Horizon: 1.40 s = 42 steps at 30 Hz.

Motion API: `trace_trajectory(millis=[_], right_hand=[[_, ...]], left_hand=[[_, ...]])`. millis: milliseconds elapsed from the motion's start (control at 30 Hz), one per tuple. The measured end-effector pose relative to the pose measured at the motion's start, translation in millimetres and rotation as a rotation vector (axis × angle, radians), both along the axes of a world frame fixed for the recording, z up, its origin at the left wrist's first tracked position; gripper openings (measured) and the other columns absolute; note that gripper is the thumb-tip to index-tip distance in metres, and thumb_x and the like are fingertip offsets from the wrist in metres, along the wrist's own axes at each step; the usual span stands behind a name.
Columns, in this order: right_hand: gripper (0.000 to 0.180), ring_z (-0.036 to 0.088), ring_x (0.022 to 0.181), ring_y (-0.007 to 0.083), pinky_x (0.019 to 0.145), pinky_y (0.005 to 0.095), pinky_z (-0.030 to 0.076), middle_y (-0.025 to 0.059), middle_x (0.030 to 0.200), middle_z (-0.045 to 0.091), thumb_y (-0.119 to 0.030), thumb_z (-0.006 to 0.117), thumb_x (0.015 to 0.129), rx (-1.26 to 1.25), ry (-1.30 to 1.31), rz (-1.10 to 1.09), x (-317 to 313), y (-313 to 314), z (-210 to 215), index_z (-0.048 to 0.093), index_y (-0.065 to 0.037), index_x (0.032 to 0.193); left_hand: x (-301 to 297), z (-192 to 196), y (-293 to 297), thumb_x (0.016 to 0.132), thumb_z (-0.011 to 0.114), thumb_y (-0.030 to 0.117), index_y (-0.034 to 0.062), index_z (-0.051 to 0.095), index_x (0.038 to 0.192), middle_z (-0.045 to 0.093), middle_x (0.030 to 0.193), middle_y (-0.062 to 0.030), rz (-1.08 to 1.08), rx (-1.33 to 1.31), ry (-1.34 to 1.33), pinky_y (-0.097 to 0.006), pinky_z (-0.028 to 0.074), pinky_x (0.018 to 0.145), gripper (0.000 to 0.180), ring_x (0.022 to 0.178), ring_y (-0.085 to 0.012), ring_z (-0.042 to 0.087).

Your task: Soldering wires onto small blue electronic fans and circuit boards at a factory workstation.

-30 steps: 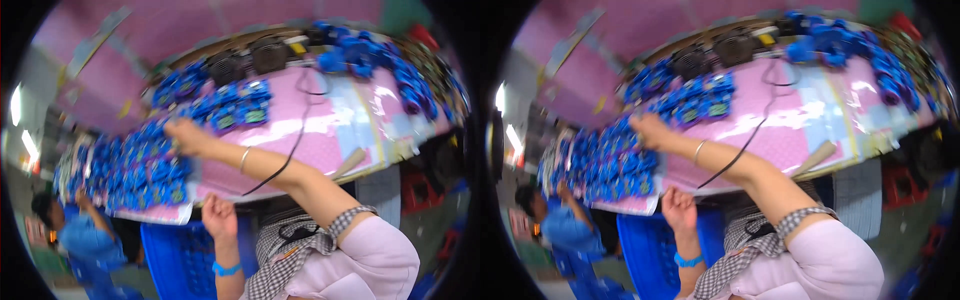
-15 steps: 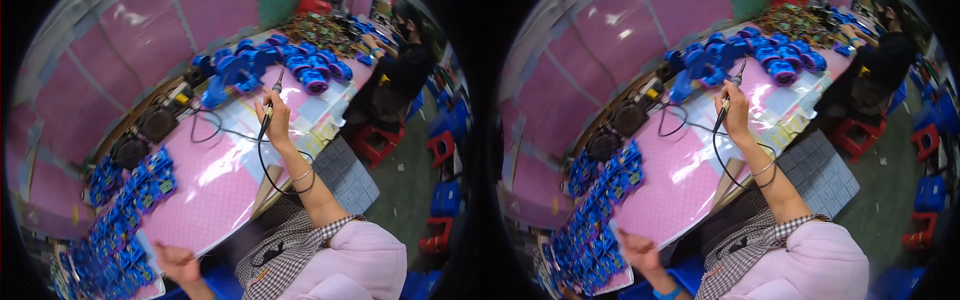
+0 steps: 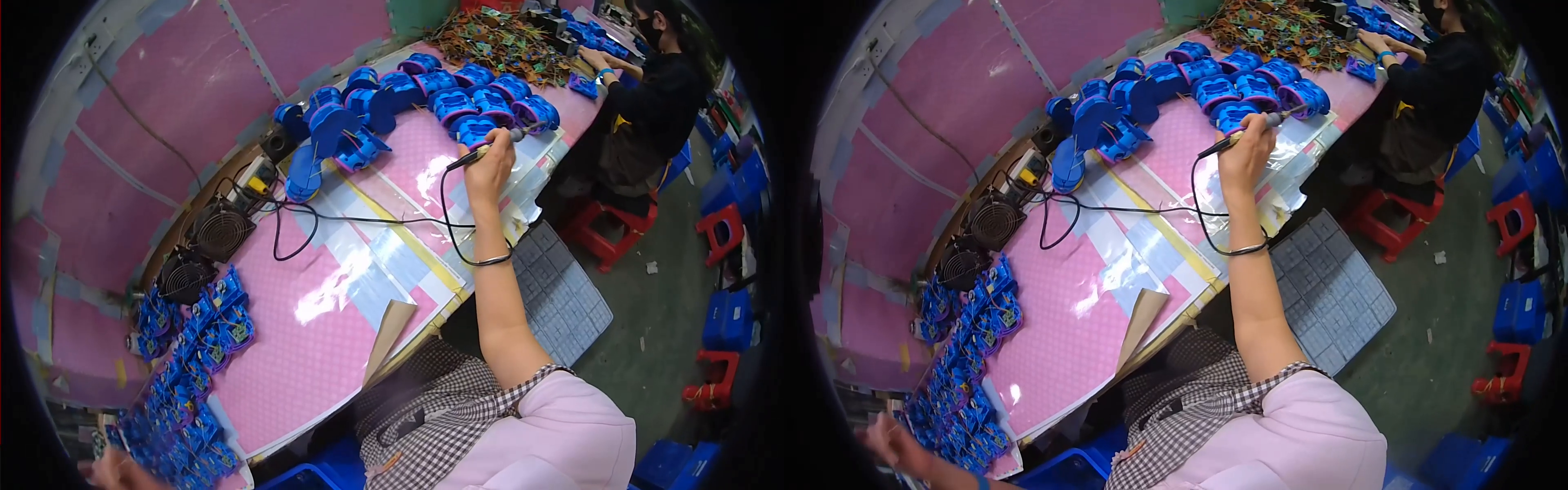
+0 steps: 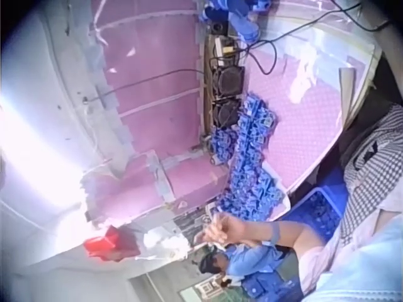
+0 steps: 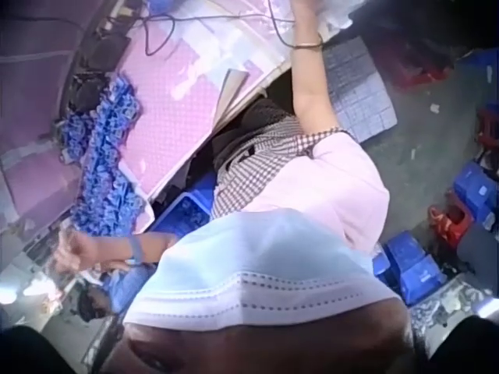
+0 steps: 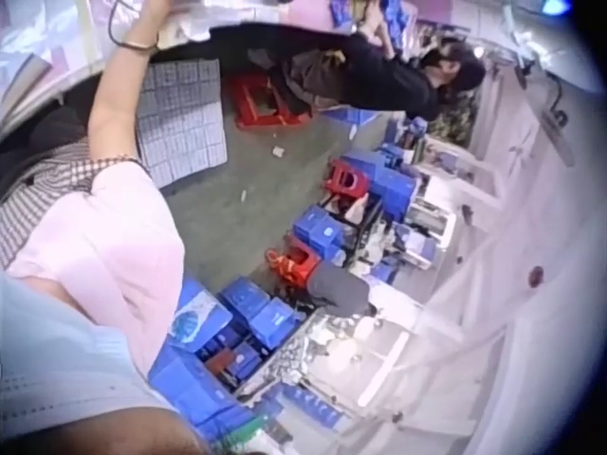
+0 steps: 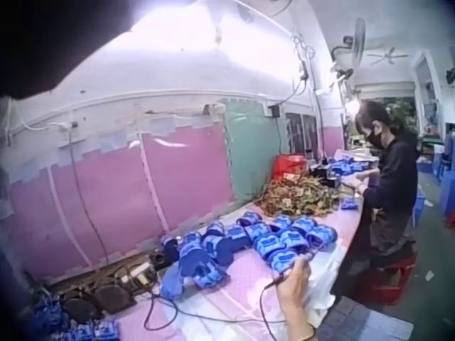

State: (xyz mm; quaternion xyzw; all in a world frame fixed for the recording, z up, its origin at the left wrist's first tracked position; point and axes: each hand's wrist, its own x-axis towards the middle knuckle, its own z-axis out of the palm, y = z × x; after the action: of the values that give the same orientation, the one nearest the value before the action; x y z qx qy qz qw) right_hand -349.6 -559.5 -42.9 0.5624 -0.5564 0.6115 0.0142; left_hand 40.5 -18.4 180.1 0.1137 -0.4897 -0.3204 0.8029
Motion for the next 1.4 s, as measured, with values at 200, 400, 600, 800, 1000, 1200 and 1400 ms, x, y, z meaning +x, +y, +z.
trace_trajectory(millis=[200,400,600,800,1000,1200,1400], right_hand=[[0.044,0.052,0.091,0.0374,0.084,0.045,0.039,0.0184,0.099,0.054,-0.009,0.077,0.063,-0.062,-0.016,0.179,25,47,7,0.045,-0.006,0.093],[0.045,0.056,0.105,0.0301,0.09,0.0345,0.042,0.0229,0.118,0.055,-0.008,0.081,0.067,0.004,0.148,1.0,84,192,32,0.042,-0.006,0.091],[0.043,0.058,0.076,0.0262,0.064,0.0344,0.046,0.0157,0.094,0.062,-0.015,0.085,0.064,-0.016,0.36,1.316,116,235,26,0.046,-0.005,0.077],[0.028,0.052,0.054,0.0192,0.05,0.0311,0.04,0.0081,0.062,0.053,-0.01,0.078,0.073,0.093,0.331,1.33,126,219,56,0.051,-0.004,0.071],[0.02,0.056,0.063,0.0317,0.056,0.0409,0.042,0.0121,0.065,0.054,-0.009,0.069,0.078,0.014,0.311,1.302,165,197,55,0.049,-0.005,0.076],[0.022,0.064,0.074,0.0308,0.059,0.0366,0.047,0.016,0.076,0.061,-0.006,0.072,0.077,-0.023,0.348,1.142,152,165,39,0.05,-0.004,0.076],[0.026,0.064,0.097,0.0335,0.066,0.0361,0.048,0.0156,0.087,0.063,0.0,0.072,0.072,-0.151,0.376,1.447,171,159,18,0.047,-0.004,0.076]], left_hand=[[-81,-123,-67,0.1,0.044,0.026,0.0122,0.047,0.083,0.024,0.057,0.0065,-0.04,0.482,0.525,-0.025,0.025,0.049,0.023,0.048,-0.0064,0.022],[-150,-193,-125,0.087,0.063,0.016,0.0069,0.063,0.079,0.044,0.062,0.0034,0.535,1.048,0.08,-0.025,0.029,0.052,0.012,0.051,-0.0073,0.032],[-166,-215,-132,0.082,0.07,0.016,0.0004,0.069,0.084,0.047,0.063,-0.0038,1.057,1.173,-0.598,-0.027,0.033,0.051,0.016,0.055,-0.0108,0.041],[-160,-214,-140,0.076,0.076,0.019,0.0005,0.069,0.08,0.061,0.071,-0.0125,1.146,1.122,-0.743,-0.034,0.042,0.057,0.02,0.061,-0.0235,0.055],[-152,-218,-154,0.075,0.076,0.021,-0.003,0.065,0.07,0.062,0.066,-0.0131,1.096,1.241,-0.841,-0.035,0.043,0.056,0.027,0.057,-0.0238,0.055],[-161,-216,-132,0.077,0.073,0.016,-0.0026,0.063,0.066,0.059,0.062,-0.0123,1.041,1.244,-0.768,-0.033,0.042,0.052,0.024,0.053,-0.023,0.056],[-163,-211,-100,0.078,0.073,0.012,-0.0004,0.061,0.065,0.054,0.06,-0.0105,1.168,1.258,-0.848,-0.035,0.037,0.048,0.022,0.05,-0.0227,0.051]])
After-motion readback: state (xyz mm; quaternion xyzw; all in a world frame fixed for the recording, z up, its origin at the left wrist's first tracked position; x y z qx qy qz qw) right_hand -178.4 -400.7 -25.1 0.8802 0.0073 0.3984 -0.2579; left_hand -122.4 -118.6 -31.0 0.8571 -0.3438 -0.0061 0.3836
